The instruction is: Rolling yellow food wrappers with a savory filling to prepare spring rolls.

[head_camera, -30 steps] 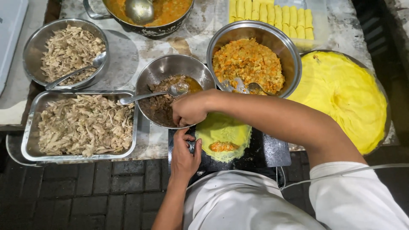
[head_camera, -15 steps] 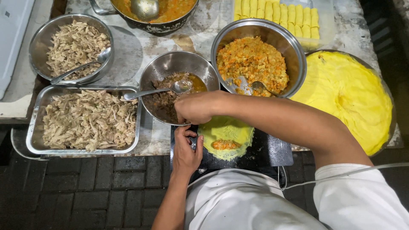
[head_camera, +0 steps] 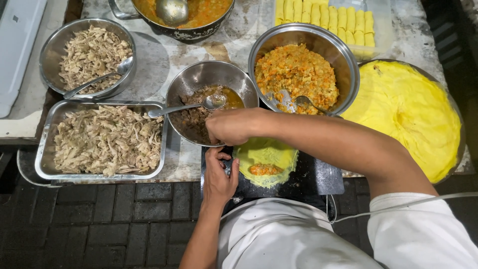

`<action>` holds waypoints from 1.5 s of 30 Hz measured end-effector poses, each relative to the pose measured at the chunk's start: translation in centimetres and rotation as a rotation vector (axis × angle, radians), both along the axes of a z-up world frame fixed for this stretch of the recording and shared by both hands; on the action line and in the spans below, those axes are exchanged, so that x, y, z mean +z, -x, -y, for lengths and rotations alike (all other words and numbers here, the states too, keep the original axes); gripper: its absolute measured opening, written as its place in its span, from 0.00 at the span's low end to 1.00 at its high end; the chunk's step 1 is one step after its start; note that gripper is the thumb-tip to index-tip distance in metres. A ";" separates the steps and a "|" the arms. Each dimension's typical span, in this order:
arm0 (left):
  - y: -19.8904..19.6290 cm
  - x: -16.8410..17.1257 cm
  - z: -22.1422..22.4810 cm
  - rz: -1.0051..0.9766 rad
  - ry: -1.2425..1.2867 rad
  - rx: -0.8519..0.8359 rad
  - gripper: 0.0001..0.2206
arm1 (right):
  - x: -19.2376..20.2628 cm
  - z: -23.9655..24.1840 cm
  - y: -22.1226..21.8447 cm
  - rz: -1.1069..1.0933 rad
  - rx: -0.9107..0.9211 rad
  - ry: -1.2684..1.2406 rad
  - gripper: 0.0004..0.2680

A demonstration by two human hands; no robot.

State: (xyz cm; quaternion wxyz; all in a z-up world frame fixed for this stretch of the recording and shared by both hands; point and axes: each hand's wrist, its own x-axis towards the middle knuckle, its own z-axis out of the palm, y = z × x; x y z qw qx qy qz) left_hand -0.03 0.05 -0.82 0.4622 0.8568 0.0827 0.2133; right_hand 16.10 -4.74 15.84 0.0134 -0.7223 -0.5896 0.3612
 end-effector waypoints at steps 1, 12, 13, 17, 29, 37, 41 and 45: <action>0.0 0.0 0.0 0.006 -0.001 0.003 0.22 | -0.1 0.1 0.0 -0.002 -0.002 -0.002 0.08; 0.0 0.2 0.1 0.017 -0.032 0.011 0.21 | -0.5 0.2 -0.1 -0.012 -0.014 -0.023 0.08; 0.0 0.3 0.1 0.023 -0.036 0.010 0.21 | -0.6 0.2 -0.1 -0.014 -0.017 -0.025 0.08; 0.1 0.2 0.2 0.019 -0.043 0.010 0.21 | -0.8 0.3 -0.2 -0.020 -0.023 -0.033 0.08; 0.1 0.8 0.1 0.042 -0.059 0.020 0.21 | -1.4 0.6 -0.6 -0.033 -0.037 -0.050 0.07; 0.0 0.4 0.1 0.036 -0.052 0.018 0.21 | -1.7 0.6 -0.5 -0.037 -0.044 -0.060 0.07; 0.0 0.4 0.1 0.025 -0.044 0.013 0.22 | -1.8 0.7 -0.6 -0.040 -0.048 -0.067 0.07; 0.1 0.7 0.1 0.014 -0.034 0.016 0.21 | -1.9 0.8 -0.6 -0.041 -0.053 -0.072 0.07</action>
